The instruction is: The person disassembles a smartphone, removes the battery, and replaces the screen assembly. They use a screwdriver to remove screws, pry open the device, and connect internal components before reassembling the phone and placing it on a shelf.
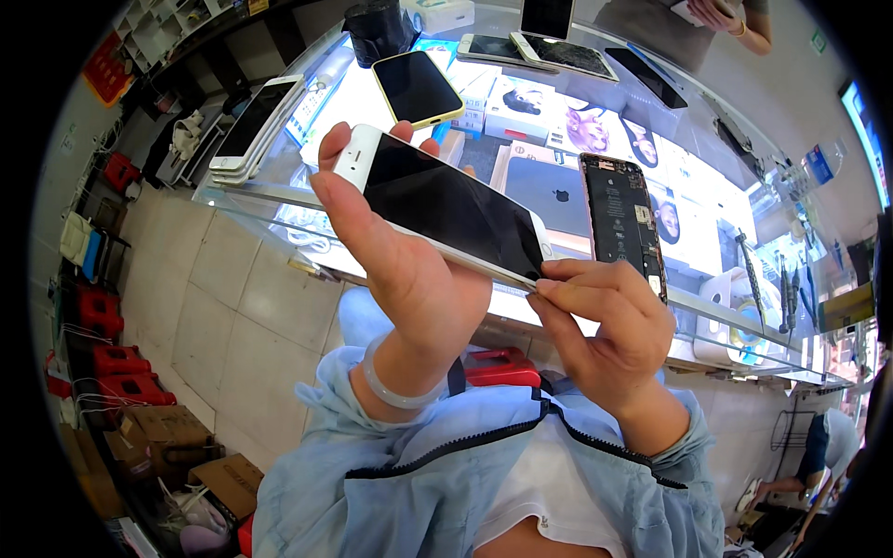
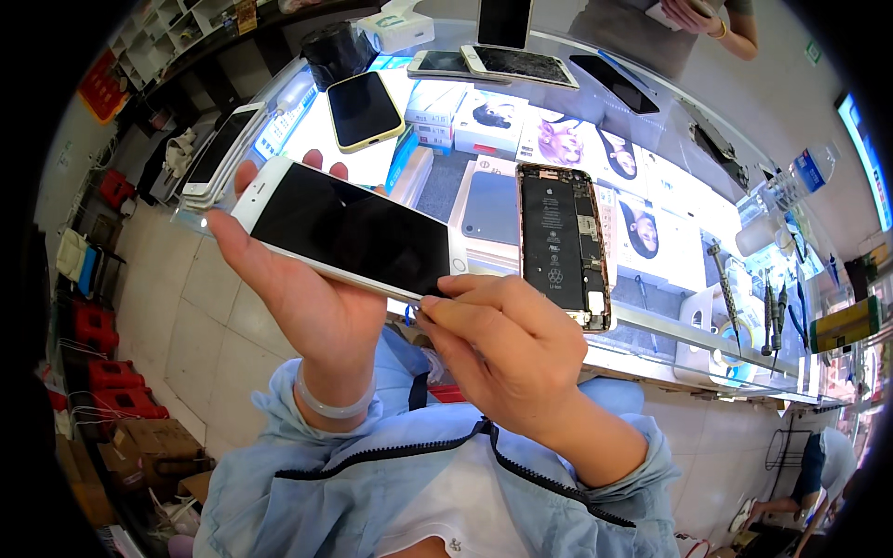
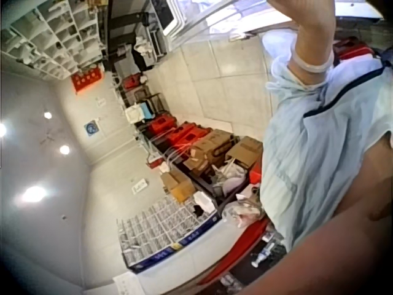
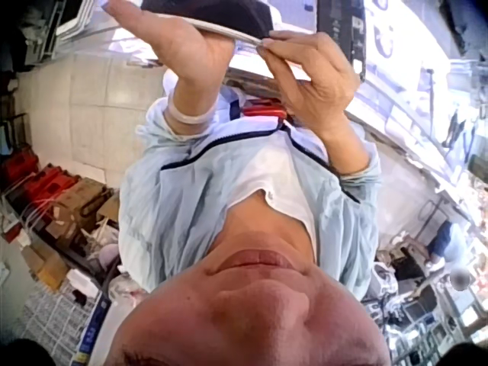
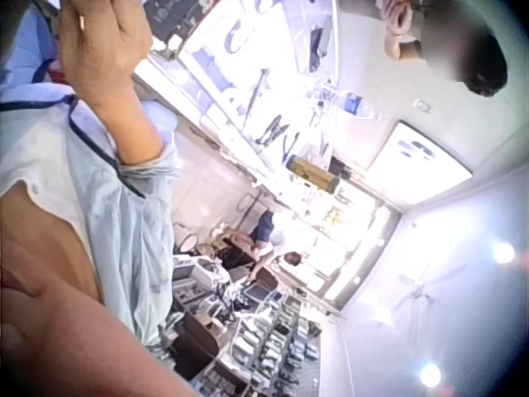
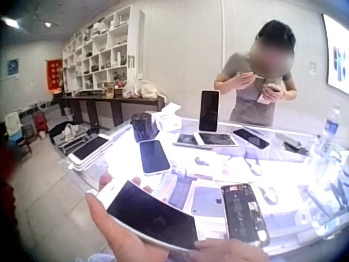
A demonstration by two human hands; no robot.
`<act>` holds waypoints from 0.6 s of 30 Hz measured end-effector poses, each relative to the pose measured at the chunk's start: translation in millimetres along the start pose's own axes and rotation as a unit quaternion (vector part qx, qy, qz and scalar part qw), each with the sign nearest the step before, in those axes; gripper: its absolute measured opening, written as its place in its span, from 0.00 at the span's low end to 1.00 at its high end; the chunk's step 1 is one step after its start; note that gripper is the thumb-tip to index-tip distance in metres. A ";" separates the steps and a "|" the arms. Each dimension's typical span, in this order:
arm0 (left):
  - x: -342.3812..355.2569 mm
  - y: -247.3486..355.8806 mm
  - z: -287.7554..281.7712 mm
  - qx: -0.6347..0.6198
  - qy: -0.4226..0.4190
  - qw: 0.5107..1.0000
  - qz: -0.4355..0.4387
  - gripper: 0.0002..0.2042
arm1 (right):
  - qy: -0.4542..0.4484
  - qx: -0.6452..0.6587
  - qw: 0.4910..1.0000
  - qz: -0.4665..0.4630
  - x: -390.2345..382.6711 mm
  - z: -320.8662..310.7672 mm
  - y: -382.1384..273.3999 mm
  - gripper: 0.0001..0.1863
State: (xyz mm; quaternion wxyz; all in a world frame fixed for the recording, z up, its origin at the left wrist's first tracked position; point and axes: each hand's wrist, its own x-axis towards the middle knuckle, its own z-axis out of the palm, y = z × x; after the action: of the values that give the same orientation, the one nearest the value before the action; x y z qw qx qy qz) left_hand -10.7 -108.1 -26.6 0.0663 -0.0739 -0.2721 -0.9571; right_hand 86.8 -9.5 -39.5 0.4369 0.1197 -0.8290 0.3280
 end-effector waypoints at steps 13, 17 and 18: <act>-1.2 -5.3 -2.0 0.058 -0.042 0.997 0.032 0.29 | -0.047 0.008 0.999 0.019 17.5 -4.3 -8.4 0.09; -1.7 -4.6 -2.0 0.066 -0.046 0.996 0.030 0.29 | -0.051 0.008 0.999 0.017 17.6 -2.3 -6.6 0.10; -2.5 -3.6 -1.4 0.065 -0.044 0.997 0.027 0.29 | -0.051 0.008 0.999 0.018 17.6 -1.9 -6.9 0.10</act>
State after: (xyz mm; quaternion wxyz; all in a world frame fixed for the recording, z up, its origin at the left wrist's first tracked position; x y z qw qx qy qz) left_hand -9.1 -105.6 -30.1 0.0851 -0.1186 -0.3347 -0.9310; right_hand 81.1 -12.0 -21.5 0.3875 0.1251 -0.8492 0.3361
